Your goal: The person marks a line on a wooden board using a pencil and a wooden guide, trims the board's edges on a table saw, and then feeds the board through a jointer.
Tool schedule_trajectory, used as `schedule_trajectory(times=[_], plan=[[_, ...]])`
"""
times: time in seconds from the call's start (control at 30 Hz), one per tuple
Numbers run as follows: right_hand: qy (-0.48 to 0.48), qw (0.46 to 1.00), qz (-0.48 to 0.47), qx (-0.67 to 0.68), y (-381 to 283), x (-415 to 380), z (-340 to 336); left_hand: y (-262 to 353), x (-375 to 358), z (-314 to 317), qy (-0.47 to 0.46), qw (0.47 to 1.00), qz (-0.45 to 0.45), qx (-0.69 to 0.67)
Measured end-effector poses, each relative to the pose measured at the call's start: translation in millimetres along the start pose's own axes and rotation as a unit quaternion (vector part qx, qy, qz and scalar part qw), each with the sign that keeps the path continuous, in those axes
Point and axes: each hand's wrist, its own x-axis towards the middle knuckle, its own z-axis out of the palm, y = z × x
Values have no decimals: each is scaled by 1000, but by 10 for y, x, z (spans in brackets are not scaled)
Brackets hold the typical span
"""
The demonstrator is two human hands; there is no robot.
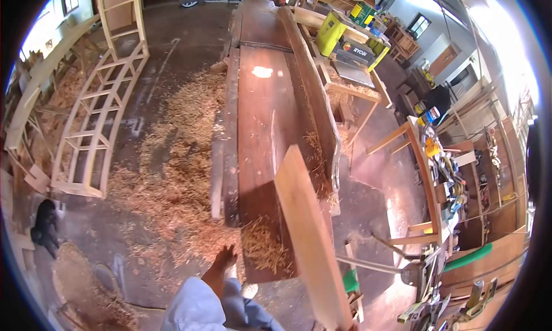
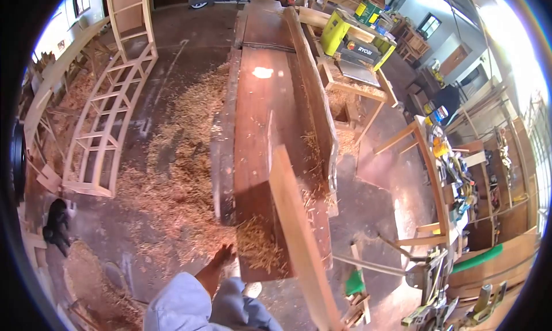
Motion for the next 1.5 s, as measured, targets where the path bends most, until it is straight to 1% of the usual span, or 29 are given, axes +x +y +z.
schedule_trajectory(times=[0.03, 0.07, 0.1, 0.13, 0.17, 0.2, 0.23, 0.27, 0.3, 0.33, 0.4, 0.47, 0.53, 0.57, 0.63, 0.67, 0.7, 0.73, 0.77, 0.83, 0.93, 1.0, 1.13, 1.17, 1.23, 1.27, 1.33, 1.43, 1.5], plan=[[128, 981, -40, -139, -492, -133, 98, -230, -360, -30, -52, 996, -65, -15], [182, 964, -69, -179, -845, -216, 148, -444, -742, -30, -45, 991, -124, -25], [210, 945, -129, -217, -1145, -295, 165, -677, -1119, 12, -41, 982, -181, -35], [236, 919, -187, -256, -1385, -333, 173, -1118, -1330, 263, -22, 970, -230, -74], [245, 916, -216, -232, -1550, -295, 199, -1615, -1486, 544, -35, 980, -185, -63], [255, 912, -248, -207, -1682, -214, 242, -1526, -1941, 301, -2, 969, -229, -96], [253, 911, -250, -209, -1807, -151, 283, -1743, -2176, 442, 62, 964, -236, -109], [250, 914, -254, -192, -1933, -87, 328, -1968, -2388, 530, 51, 966, -229, -110], [245, 918, -256, -176, -2066, -13, 378, -2052, -2598, 497, 11, 958, -257, -122], [241, 919, -254, -183, -2191, 92, 438, -2142, -2805, 558, 20, 952, -280, -122], [270, 905, -286, -164, -2507, 297, 574, -2312, -3000, 624, -17, 943, -307, -124], [265, 911, -259, -179, -3001, 415, 724, -2434, -2985, 614, -124, 947, -272, -119], [280, 910, -270, -141, -3451, 708, 835, -2495, -2789, 526, -120, 938, -295, -135], [294, 898, -307, -111, -3625, 890, 915, -2767, -2627, 645, -70, 964, -215, -144], [309, 900, -289, -109, -4042, 1135, 1010, -2984, -2428, 398, 51, 968, -156, -188], [320, 902, -272, -102, -4231, 1240, 997, -3007, -2351, 28, -23, 962, -213, -167], [316, 909, -252, -95, -4356, 1398, 957, -3188, -2249, -149, -76, 977, -186, -74], [317, 898, -283, -115, -4459, 1547, 913, -2963, -2200, -842, 28, 946, -274, -173], [312, 893, -308, -100, -4557, 1742, 870, -2997, -2138, -1226, 100, 938, -265, -201], [308, 889, -328, -85, -4807, 1981, 834, -3418, -2011, -1347, 197, 928, -271, -163], [323, 881, -319, -134, -5267, 2179, 773, -3468, -1842, -2036, 143, 940, -272, -146], [288, 900, -299, -133, -5461, 2368, 657, -3495, -1694, -2183, 153, 934, -273, -172], [310, 857, -384, -147, -5684, 2870, 416, -3337, -1432, -2389, 159, 920, -261, -246], [309, 857, -386, -144, -5762, 2960, 389, -3294, -1373, -2423, 163, 919, -262, -244], [305, 867, -361, -160, -5969, 3063, 350, -3195, -1282, -2499, 118, 929, -236, -259], [306, 865, -366, -159, -6066, 3086, 338, -3177, -1241, -2554, 123, 928, -235, -260], [320, 868, -331, -186, -6292, 3140, 335, -3136, -1128, -2670, 37, 951, -229, -205], [336, 858, -339, -192, -6610, 3127, 400, -3177, -1011, -2831, 93, 951, -196, -222], [342, 858, -336, -186, -6846, 2989, 510, -3406, -872, -2858, 113, 956, -173, -208]])
